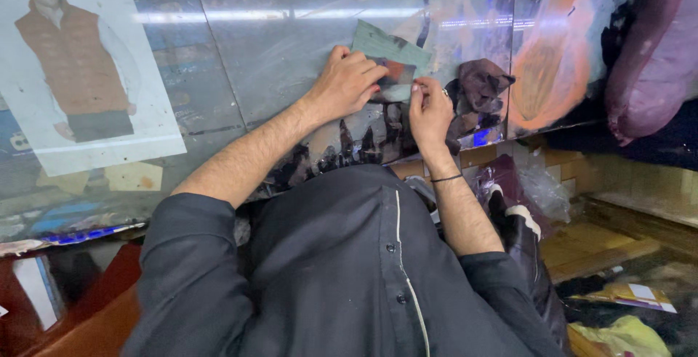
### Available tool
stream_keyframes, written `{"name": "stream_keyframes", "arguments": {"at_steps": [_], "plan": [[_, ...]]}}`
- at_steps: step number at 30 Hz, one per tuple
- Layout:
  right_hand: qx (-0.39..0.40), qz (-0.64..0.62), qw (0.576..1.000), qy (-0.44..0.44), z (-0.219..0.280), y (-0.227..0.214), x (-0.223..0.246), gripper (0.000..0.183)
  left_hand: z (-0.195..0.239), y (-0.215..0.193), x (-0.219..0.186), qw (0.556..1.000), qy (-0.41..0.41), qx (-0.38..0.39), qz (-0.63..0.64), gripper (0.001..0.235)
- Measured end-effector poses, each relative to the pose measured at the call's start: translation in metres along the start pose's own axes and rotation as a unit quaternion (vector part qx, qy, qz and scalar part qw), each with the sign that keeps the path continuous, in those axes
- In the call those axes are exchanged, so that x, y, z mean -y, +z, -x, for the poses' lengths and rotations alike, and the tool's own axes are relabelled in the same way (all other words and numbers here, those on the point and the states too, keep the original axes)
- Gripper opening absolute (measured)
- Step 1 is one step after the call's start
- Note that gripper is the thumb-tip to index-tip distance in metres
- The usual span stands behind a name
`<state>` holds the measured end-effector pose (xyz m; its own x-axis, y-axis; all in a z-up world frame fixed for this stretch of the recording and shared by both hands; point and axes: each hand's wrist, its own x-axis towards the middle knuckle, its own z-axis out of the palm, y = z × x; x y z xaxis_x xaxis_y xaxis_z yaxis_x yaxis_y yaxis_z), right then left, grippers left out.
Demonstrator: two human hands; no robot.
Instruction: The person cleans a reflective surface by first applying a liquid from a small bottle and wiping with a cloth, then using a water bottle to wet the surface and wiping with a blue cloth. The person repeatedly wipes different areas of the surface with the cloth.
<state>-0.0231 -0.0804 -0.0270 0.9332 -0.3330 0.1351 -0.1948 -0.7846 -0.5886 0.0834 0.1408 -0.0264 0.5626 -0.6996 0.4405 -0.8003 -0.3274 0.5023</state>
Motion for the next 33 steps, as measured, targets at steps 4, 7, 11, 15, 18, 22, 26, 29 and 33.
{"name": "stream_keyframes", "arguments": {"at_steps": [4, 7, 11, 15, 18, 22, 26, 29, 33], "plan": [[-0.015, -0.042, 0.999, -0.009, 0.004, -0.002, 0.014, 0.016, 0.0, 0.003, -0.002, 1.0, -0.013, -0.004, 0.011, 0.022], [-0.091, -0.054, 0.98, -0.167, 0.011, -0.013, 0.023, 0.023, -0.003, 0.005, -0.001, 1.0, -0.022, -0.006, 0.013, 0.021], [-0.073, 0.023, 0.961, -0.265, 0.002, -0.022, 0.03, 0.027, -0.005, 0.002, -0.002, 1.0, -0.02, 0.005, 0.006, 0.02], [-0.066, 0.033, 0.976, -0.204, -0.038, -0.021, 0.028, 0.031, -0.006, -0.002, -0.01, 0.999, 0.016, -0.003, -0.035, 0.025], [0.037, -0.052, 0.991, -0.119, -0.07, -0.015, 0.023, 0.038, -0.006, 0.0, -0.019, 0.993, 0.004, -0.035, -0.11, 0.04], [0.157, 0.061, 0.981, -0.1, -0.102, -0.011, 0.019, 0.036, -0.008, 0.007, -0.017, 0.997, 0.02, 0.017, -0.078, 0.041], [0.159, 0.057, 0.975, -0.147, -0.102, -0.01, 0.018, 0.02, -0.002, 0.016, -0.007, 0.995, 0.069, 0.025, -0.065, 0.04], [0.137, -0.041, 0.968, -0.207, -0.084, -0.008, 0.024, 0.016, 0.001, 0.022, 0.001, 0.996, 0.071, 0.032, -0.052, 0.039], [0.091, -0.008, 0.954, -0.284, -0.059, -0.014, 0.031, 0.012, -0.003, 0.022, 0.007, 0.996, 0.06, 0.064, -0.032, 0.032]]}}
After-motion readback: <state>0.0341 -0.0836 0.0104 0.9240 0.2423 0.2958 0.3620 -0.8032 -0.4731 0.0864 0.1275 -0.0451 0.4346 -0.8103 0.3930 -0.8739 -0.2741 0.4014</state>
